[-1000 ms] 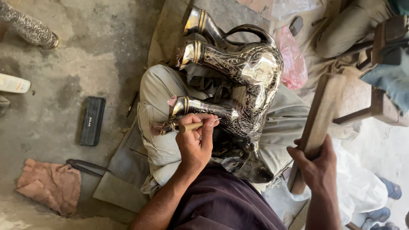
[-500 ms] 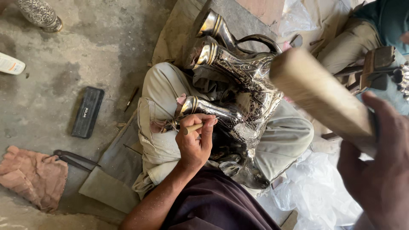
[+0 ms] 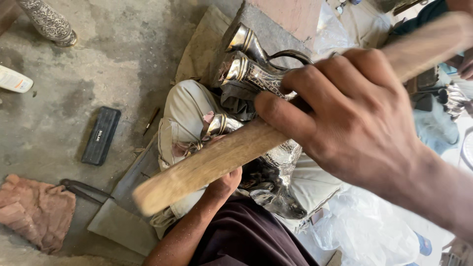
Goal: The person uses a small metal chisel and a wooden mallet to engrave intricate patterns onto a polished metal elephant figurine. They repeatedly tap the chisel along the surface to create detailed designs.
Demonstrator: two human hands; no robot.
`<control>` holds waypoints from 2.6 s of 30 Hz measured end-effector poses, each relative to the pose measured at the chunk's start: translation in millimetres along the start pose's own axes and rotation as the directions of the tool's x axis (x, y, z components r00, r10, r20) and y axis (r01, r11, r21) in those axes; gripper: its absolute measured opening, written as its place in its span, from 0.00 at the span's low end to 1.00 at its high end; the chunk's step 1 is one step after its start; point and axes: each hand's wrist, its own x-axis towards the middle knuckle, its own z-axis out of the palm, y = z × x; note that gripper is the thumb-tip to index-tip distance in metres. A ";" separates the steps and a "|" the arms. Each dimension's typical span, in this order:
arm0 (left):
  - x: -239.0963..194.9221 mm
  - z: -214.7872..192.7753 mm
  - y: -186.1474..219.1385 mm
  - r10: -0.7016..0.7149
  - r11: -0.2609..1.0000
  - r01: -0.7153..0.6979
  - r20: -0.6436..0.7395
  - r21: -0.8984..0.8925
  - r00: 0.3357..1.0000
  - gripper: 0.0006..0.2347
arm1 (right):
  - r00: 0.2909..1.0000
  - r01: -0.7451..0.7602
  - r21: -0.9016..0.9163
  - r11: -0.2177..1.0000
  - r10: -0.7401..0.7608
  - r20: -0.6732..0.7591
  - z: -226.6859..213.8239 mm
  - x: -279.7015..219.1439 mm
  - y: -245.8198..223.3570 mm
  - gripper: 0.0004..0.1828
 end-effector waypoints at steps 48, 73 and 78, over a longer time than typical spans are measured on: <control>-2.5 20.0 -10.4 -0.267 0.624 0.319 0.189 -0.713 0.945 0.11 | 0.987 0.063 -0.304 0.950 -0.015 0.158 7.7 -14.7 -34.0 0.05; 2.7 7.3 -2.2 -0.101 0.993 0.104 0.048 -0.047 0.994 0.17 | 0.995 -0.088 -0.177 0.980 0.093 0.021 10.8 -29.9 -14.9 0.05; -7.6 27.3 -7.8 -0.475 0.030 0.482 0.411 -0.876 0.778 0.17 | 0.968 -0.229 0.075 0.971 0.220 0.118 17.6 -27.0 -10.0 0.10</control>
